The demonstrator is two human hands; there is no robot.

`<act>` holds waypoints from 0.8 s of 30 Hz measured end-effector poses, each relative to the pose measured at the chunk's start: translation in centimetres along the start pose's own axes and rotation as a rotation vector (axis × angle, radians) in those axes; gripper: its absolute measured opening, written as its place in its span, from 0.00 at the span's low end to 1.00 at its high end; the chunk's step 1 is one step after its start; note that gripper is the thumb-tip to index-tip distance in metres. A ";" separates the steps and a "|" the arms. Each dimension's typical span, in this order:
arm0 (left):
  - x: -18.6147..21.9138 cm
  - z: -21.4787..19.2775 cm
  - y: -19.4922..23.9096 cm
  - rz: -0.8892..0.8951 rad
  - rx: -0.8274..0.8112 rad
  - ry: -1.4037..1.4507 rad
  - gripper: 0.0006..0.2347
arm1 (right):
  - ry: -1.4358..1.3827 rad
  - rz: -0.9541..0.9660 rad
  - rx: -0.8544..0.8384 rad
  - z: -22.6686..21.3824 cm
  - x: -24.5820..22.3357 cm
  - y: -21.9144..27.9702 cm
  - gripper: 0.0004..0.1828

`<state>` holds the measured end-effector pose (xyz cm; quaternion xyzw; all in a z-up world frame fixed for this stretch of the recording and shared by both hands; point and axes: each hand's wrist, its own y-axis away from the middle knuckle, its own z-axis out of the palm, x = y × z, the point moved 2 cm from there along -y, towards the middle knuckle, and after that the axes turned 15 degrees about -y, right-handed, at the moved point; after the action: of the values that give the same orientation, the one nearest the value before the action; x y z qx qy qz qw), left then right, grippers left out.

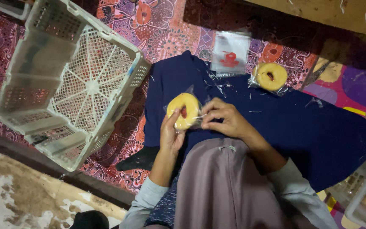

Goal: The person sits on the floor and repeatedly picks up donuts from a wooden board, places them into clear plastic bags, and arranges the packaged donuts into a white plastic crate.

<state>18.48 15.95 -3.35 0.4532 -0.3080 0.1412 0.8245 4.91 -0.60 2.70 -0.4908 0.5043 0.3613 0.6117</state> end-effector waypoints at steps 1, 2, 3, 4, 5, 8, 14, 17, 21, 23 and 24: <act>0.3 0.0 0.3 0.026 0.011 0.001 0.14 | 0.067 -0.082 0.027 0.1 0.2 0.0 0.05; 0.6 -0.1 0.8 0.049 0.024 0.002 0.15 | 0.132 -0.162 0.054 0.3 0.5 0.1 0.05; 0.9 -0.1 1.3 0.072 0.037 0.002 0.15 | 0.138 -0.088 0.083 0.5 1.1 0.1 0.04; 1.5 -0.4 2.1 0.260 0.115 -0.216 0.18 | 0.144 -0.015 0.111 0.8 1.8 0.1 0.04; 2.0 -0.8 3.3 0.447 0.188 -0.435 0.21 | 0.149 0.058 0.139 1.1 2.4 0.1 0.04; 3.3 -1.3 5.1 0.975 0.221 -1.176 0.25 | -0.028 0.158 0.237 1.2 4.0 -0.1 0.06; 2.4 -2.4 4.8 0.724 0.164 -1.358 0.09 | -0.013 0.144 0.245 1.7 5.7 1.0 0.06; 2.8 -1.0 5.1 0.806 0.168 -1.275 0.13 | -0.011 0.149 0.288 2.0 5.7 1.0 0.07; 3.3 0.8 5.6 1.077 0.051 -1.498 0.17 | 0.048 0.174 0.352 3.2 5.4 1.3 0.08; 3.4 1.0 5.1 0.994 0.064 -1.555 0.11 | 0.067 0.207 0.457 3.4 5.4 1.0 0.08; 3.6 1.0 4.7 0.957 0.069 -1.586 0.08 | 0.091 0.198 0.479 3.5 5.4 0.7 0.08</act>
<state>18.45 17.50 2.45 0.2662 -0.9320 0.1242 0.2125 6.38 2.66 -2.70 -0.2961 0.6480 0.2673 0.6489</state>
